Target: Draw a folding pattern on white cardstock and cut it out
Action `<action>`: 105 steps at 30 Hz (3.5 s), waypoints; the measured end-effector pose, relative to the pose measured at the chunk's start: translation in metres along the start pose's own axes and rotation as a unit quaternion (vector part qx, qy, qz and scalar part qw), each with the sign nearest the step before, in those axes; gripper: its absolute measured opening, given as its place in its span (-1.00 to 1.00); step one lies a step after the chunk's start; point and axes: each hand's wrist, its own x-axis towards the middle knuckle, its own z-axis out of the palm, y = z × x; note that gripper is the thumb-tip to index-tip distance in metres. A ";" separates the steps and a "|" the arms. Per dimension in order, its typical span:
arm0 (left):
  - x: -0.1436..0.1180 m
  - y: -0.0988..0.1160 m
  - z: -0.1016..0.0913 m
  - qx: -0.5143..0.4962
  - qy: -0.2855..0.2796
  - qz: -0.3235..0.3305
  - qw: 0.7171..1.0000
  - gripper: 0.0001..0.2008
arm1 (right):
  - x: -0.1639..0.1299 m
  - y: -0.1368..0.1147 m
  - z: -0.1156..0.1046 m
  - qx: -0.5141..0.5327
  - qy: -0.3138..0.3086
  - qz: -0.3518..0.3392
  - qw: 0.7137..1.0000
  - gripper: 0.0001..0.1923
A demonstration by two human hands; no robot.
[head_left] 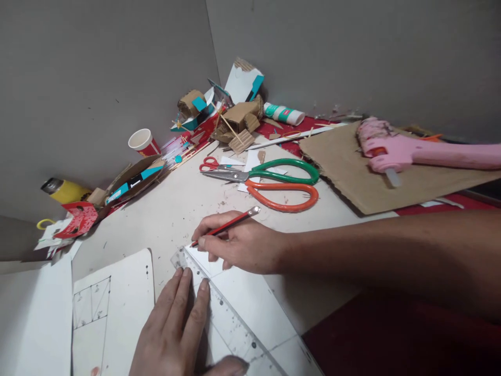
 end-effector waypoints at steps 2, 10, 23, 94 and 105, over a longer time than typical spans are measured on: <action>0.000 -0.001 0.000 0.008 0.001 0.004 1.000 -0.17 | 0.000 0.000 0.000 0.004 -0.003 0.010 1.000 -0.85; -0.003 -0.001 0.004 0.006 0.016 0.001 1.000 -0.15 | 0.001 -0.002 0.004 -0.011 0.010 -0.010 1.000 -0.92; 0.004 -0.003 0.002 -0.007 0.032 0.001 0.999 -0.22 | -0.001 -0.008 -0.001 0.089 0.021 -0.058 0.994 -0.72; 0.020 -0.010 -0.005 -0.014 0.003 -0.009 1.000 -0.15 | 0.005 -0.008 0.002 -0.047 -0.009 -0.039 0.998 -0.84; 0.020 -0.009 -0.006 -0.013 0.000 -0.004 1.000 -0.16 | 0.000 -0.020 -0.002 -0.120 -0.024 -0.043 0.992 -0.83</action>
